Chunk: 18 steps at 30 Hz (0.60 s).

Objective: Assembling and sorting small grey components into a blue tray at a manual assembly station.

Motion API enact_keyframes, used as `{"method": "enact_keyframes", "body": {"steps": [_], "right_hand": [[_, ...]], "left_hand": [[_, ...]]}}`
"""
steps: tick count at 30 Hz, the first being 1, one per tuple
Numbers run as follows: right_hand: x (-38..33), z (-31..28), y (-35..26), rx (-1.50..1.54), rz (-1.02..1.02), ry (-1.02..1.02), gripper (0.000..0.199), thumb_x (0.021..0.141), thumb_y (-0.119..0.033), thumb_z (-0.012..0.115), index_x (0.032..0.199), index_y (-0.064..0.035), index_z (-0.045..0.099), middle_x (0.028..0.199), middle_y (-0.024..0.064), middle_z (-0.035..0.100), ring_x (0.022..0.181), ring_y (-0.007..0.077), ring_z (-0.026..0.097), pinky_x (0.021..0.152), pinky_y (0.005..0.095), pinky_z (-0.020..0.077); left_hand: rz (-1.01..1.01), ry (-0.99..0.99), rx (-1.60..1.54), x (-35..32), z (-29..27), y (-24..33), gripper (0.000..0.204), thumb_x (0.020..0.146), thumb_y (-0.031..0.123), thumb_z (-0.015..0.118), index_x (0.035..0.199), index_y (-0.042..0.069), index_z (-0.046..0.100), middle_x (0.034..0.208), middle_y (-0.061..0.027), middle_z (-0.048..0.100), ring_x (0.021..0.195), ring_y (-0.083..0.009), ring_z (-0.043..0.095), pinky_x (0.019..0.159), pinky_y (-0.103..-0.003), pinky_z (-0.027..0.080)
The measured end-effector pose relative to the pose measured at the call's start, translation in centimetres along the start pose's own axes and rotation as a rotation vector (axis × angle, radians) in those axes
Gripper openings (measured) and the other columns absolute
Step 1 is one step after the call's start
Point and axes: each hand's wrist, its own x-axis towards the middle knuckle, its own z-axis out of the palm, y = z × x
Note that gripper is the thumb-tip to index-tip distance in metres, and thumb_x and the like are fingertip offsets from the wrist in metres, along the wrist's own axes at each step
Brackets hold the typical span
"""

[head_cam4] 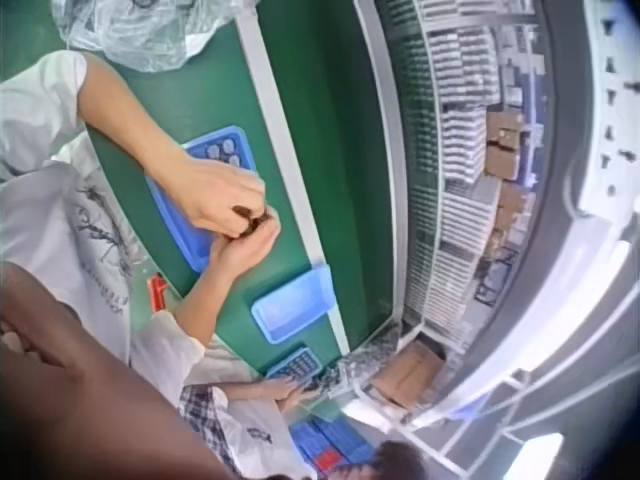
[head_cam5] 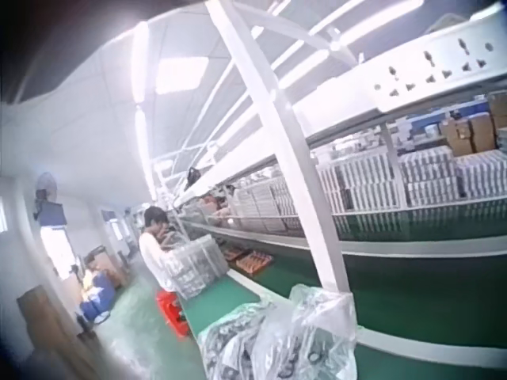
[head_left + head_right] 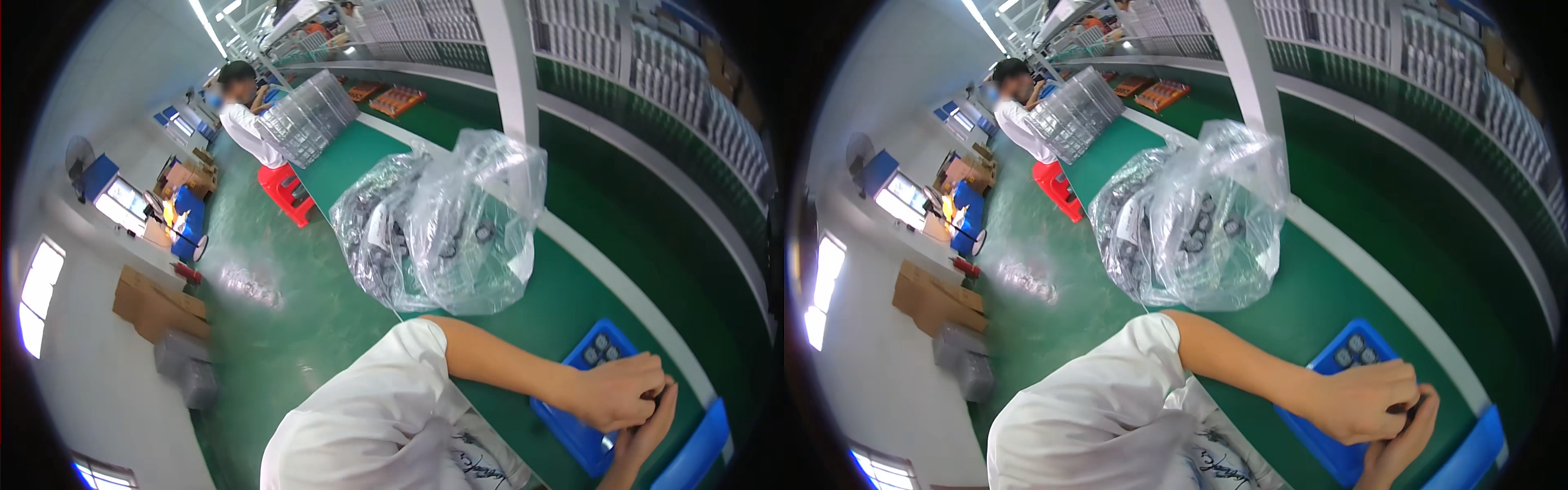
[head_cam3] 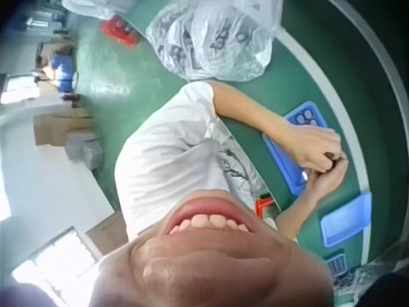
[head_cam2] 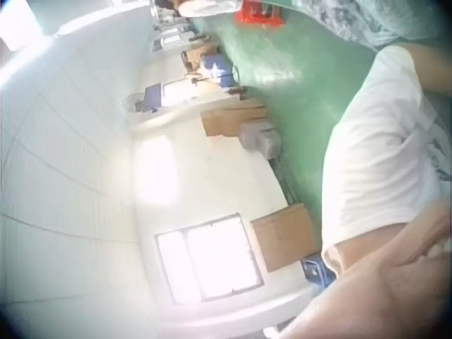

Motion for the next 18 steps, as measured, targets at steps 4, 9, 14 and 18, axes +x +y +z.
{"method": "enact_keyframes", "body": {"steps": [4,9,14,18], "right_hand": [[0.1,-0.9,-2.8,0.003,0.095,0.06,0.031,0.107,-0.029,0.042,0.118,-0.0039,0.057,0.098,0.0034,0.059,0.087,0.0088,0.058,0.066,0.0229,0.0509],[2.7,-3.9,-5.6,0.195,0.075,-0.102,0.029,0.102,-0.036,0.051,0.113,-0.0102,0.059,0.075,0.0043,0.051,0.06,0.012,0.046,0.042,0.0224,0.0358],[3.6,-3.3,-7.8,0.218,-0.019,0.04,0.033,0.097,-0.023,0.059,0.121,0.0,0.057,0.08,0.0089,0.058,0.061,0.0166,0.051,0.042,0.0251,0.039],[6.1,-8.0,-6.3,0.014,-0.093,-0.109,0.031,0.107,-0.027,0.042,0.123,-0.0026,0.053,0.095,0.0013,0.054,0.074,0.0062,0.051,0.045,0.0174,0.0411]], "left_hand": [[-0.053,0.049,-0.225,1.1,-0.7,0.4,0.021,0.081,0.016,0.067,0.072,0.005,0.051,0.091,-0.0153,0.05,0.078,-0.032,0.051,0.068,-0.041,0.043],[-0.313,-0.095,0.149,-1.5,-7.4,-1.2,0.016,0.082,0.016,0.067,0.078,0.007,0.055,0.096,-0.0106,0.055,0.082,-0.0302,0.055,0.073,-0.043,0.046],[-0.394,-0.169,0.473,-9.3,-11.3,-3.7,0.014,0.078,0.012,0.069,0.084,0.005,0.059,0.099,-0.011,0.058,0.095,-0.0312,0.053,0.082,-0.043,0.044],[-0.416,-0.167,0.541,-9.3,-11.7,-3.3,0.014,0.076,0.009,0.069,0.088,0.004,0.062,0.105,-0.0128,0.059,0.103,-0.0313,0.052,0.085,-0.041,0.043]]}}
